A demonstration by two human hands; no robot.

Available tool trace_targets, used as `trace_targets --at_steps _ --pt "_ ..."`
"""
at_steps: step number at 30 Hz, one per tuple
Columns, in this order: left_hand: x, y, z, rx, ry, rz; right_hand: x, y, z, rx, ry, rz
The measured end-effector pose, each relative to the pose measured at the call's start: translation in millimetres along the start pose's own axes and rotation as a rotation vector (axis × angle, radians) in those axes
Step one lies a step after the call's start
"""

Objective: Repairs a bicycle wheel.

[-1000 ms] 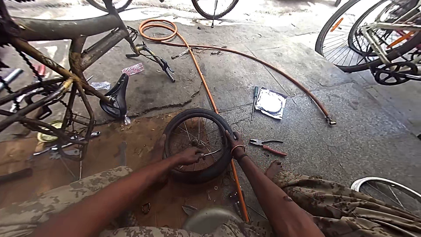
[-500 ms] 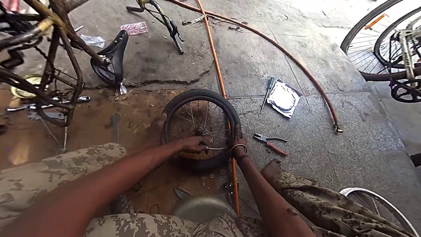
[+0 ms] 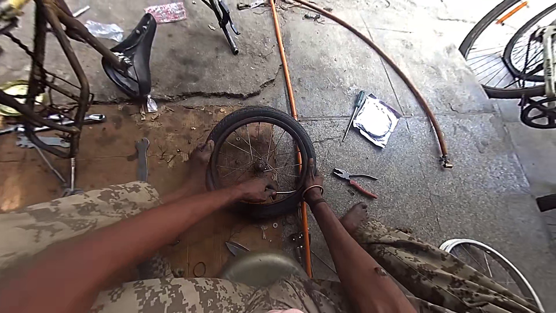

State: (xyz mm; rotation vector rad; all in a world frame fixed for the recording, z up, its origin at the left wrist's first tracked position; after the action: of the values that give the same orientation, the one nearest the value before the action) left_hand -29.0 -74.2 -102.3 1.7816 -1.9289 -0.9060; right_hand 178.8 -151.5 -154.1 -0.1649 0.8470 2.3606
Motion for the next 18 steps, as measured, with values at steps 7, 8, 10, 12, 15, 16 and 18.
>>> trace_targets --at_steps 7,8,10,12,15,16,18 --pt "-11.3 44.3 -113.8 -0.371 0.362 0.14 0.5 -8.9 -0.5 0.058 0.092 0.011" --pt "-2.5 35.2 -110.1 -0.379 0.518 0.112 1.2 -8.9 0.2 0.048 0.106 0.017" --pt "30.3 17.1 -105.8 -0.397 0.755 0.029 2.0 -5.1 2.0 0.019 0.113 0.027" --pt "79.2 1.2 -114.0 -0.428 0.747 -0.149 3.1 -0.9 0.0 0.001 0.09 0.031" --pt "130.5 -18.0 -115.0 -0.368 0.658 -0.395 9.9 -2.3 -3.8 -0.035 0.009 -0.006" --pt "143.3 -26.8 -111.7 -0.347 0.637 -0.451 10.6 -1.1 -4.6 -0.046 0.026 -0.032" --pt "162.0 -47.3 -107.4 -0.332 0.643 -0.527 8.8 2.1 -3.8 -0.049 0.154 -0.068"
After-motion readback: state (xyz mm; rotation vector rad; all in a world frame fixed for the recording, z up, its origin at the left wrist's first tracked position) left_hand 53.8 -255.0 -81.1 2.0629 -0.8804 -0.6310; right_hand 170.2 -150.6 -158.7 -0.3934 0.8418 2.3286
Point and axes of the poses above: each hand's wrist, its own y-axis away from the middle knuckle, its own x-axis out of the palm, z = x × y, the point moved 1 cm from there along -y, towards the middle knuckle, and after that the axes turned 8 degrees about z, right-handed, at the moved point
